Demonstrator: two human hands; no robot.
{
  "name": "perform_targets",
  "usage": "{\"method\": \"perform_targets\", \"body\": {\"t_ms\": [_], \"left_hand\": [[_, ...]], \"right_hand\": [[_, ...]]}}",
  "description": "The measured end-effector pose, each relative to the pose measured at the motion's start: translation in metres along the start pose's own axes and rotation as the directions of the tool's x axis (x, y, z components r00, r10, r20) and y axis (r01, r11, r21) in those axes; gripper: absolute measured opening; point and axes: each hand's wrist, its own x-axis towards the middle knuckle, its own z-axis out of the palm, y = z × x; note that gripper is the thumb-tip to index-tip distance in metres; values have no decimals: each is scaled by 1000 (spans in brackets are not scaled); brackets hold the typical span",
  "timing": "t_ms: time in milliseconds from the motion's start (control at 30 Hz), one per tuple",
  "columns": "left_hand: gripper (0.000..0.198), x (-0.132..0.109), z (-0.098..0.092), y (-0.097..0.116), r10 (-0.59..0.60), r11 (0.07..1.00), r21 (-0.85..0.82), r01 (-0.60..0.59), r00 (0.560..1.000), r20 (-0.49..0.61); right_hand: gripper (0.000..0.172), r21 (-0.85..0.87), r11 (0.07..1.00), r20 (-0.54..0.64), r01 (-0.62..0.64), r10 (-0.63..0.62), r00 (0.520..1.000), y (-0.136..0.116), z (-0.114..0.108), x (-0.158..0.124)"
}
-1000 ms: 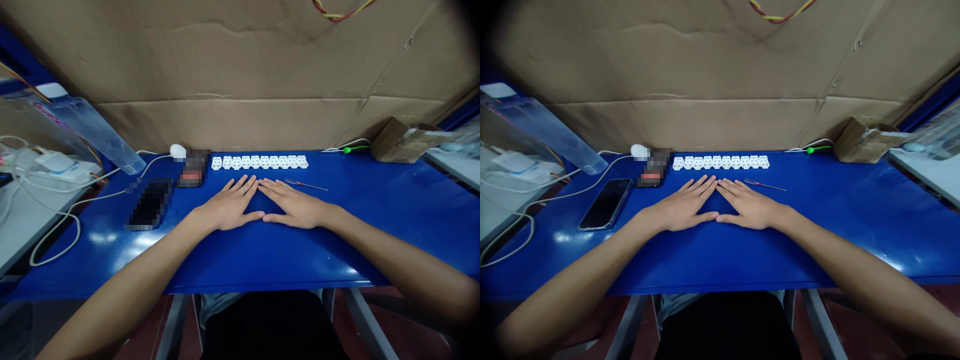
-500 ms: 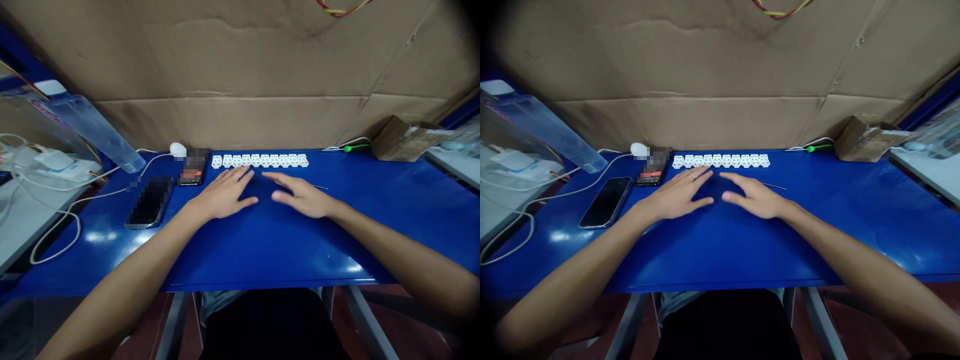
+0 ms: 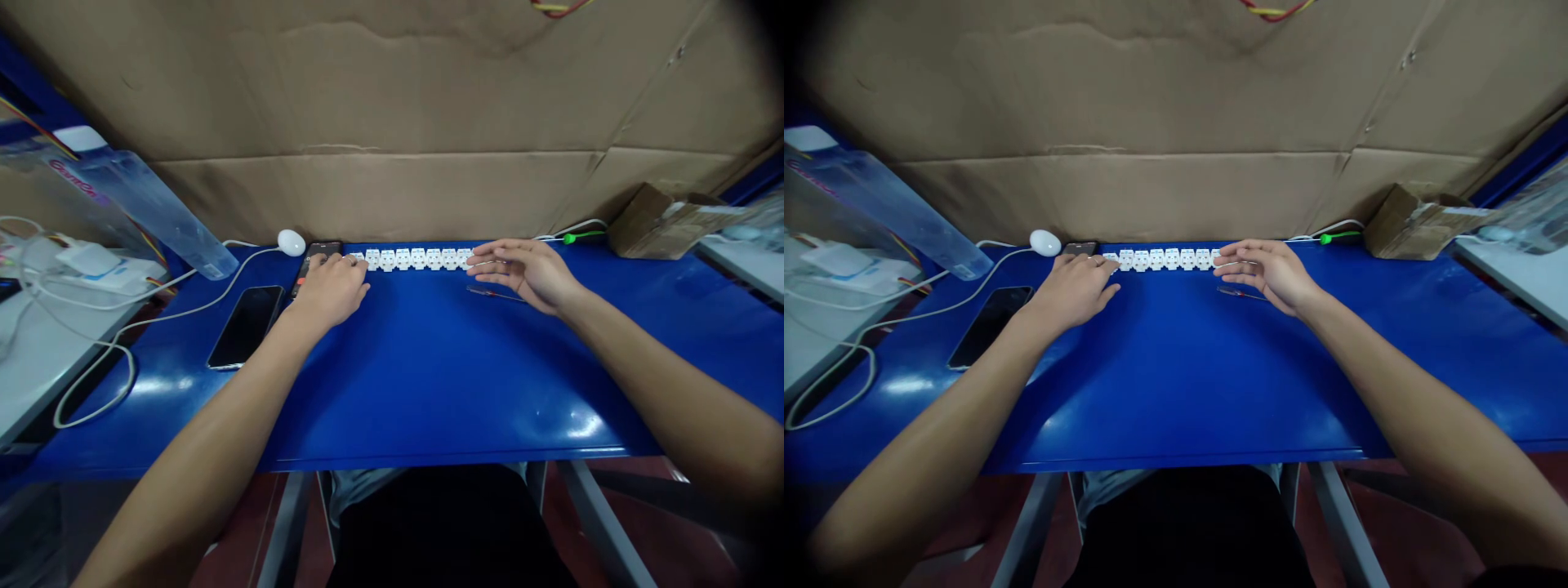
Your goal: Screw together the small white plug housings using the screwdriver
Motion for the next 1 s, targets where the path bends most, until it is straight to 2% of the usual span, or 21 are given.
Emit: {"method": "perform_targets", "body": {"t_ms": [100, 233, 300, 400, 500, 600, 767, 867, 933, 1000], "left_hand": [[30, -2, -6, 0, 20, 999, 28, -20, 1000, 16], [30, -7, -14, 2, 101, 994, -43, -99, 994, 45], [31, -9, -17, 9, 219, 966, -152, -211, 975, 34], [22, -12, -17, 28, 418, 870, -259, -419, 906, -60], [24, -15, -15, 46, 485, 815, -288, -502, 864, -133], [32, -17, -13, 50, 457, 818, -306, -487, 874, -168], [46, -14, -8, 39, 450, 816, -330, -474, 880, -152], [55, -13, -4, 34, 404, 831, -357, -426, 904, -139], [61, -11, 1, 31, 361, 835, -394, -384, 923, -134], [63, -8, 7, 29, 343, 826, -431, -364, 931, -129]], "right_hand": [[37, 50, 992, 52, -115, 112, 992, 3, -4, 3], [48, 39, 989, 67, -143, 140, 988, 6, -4, 4], [47, 32, 990, 72, -139, 136, 988, 7, -3, 3], [36, 30, 991, 95, -128, 124, 988, 7, -1, 1], [29, 44, 992, 123, -121, 115, 986, 8, 0, 0], [34, 68, 987, 132, -147, 137, 982, 8, 1, 0], [50, 83, 980, 116, -183, 173, 978, 10, 2, 2], [53, 72, 980, 145, -183, 172, 974, 11, 2, 2], [48, 75, 987, 161, -145, 131, 978, 11, 1, 2], [34, 22, 998, 140, -61, 58, 989, 10, -2, 2]]}}
